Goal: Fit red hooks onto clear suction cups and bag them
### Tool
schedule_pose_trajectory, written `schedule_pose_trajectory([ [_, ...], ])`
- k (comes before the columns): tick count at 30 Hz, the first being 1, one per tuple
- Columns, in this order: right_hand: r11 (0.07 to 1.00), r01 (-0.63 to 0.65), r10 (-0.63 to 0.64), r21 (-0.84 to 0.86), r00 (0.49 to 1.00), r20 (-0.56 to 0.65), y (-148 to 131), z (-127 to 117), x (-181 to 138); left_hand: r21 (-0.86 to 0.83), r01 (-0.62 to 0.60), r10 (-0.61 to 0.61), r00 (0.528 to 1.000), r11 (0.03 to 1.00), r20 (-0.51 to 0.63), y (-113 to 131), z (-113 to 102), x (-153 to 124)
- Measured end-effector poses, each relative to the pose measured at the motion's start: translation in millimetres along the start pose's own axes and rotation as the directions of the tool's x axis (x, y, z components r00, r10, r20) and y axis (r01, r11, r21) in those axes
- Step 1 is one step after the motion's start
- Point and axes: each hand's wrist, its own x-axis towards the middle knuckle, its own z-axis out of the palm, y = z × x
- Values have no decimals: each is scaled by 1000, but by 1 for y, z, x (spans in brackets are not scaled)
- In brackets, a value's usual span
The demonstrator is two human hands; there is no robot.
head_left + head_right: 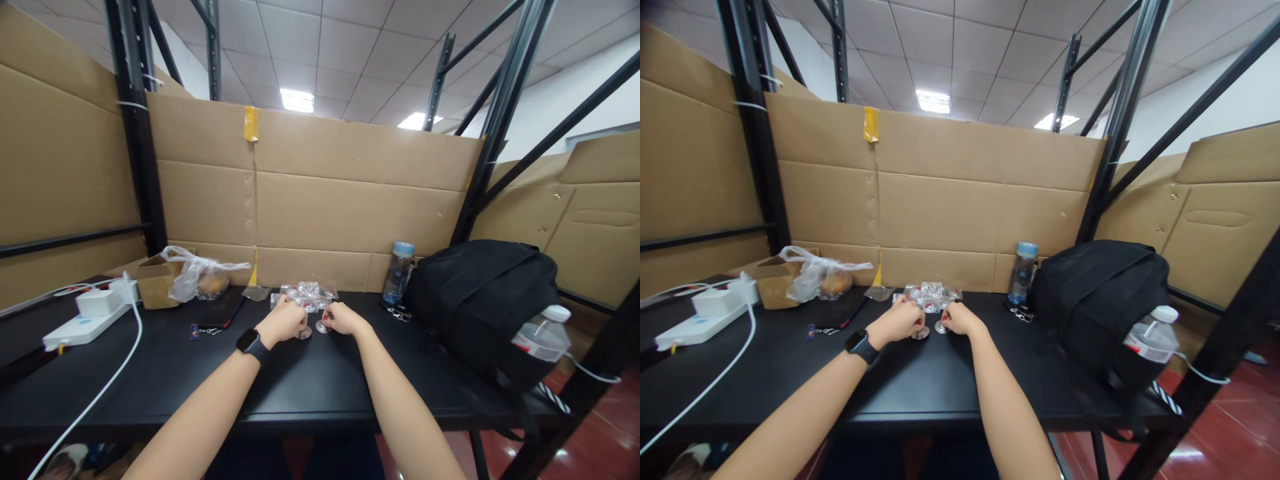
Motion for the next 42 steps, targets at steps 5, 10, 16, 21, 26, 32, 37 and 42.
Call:
schedule_pose_trajectory([
  [5,951,80,-18,299,979,-205,-4,-1,5,-175,84,-114,979,981,-170,-4,2,4],
  [10,777,150,167,612,887,-430,-9,-5,12,-365,189,-324,878,912,-353,-16,6,12],
  [16,519,183,195,835,926,-324,-37,0,5,-493,28,-296,828,870,-475,-14,16,20],
  [21,440,194,182,877,937,-299,-50,4,1,-498,39,-302,835,866,-460,-7,24,21],
  [26,384,148,205,911,949,-241,-49,5,1,-509,25,-304,826,861,-474,-14,34,24],
  [32,261,149,164,954,967,-196,-44,8,2,-504,1,-284,827,864,-485,-17,34,27],
  [37,249,113,141,962,978,-151,-42,5,1,-491,36,-285,850,870,-443,-14,30,23],
  [42,308,102,125,946,981,-147,-42,5,-2,-457,33,-237,886,889,-398,-17,30,21],
])
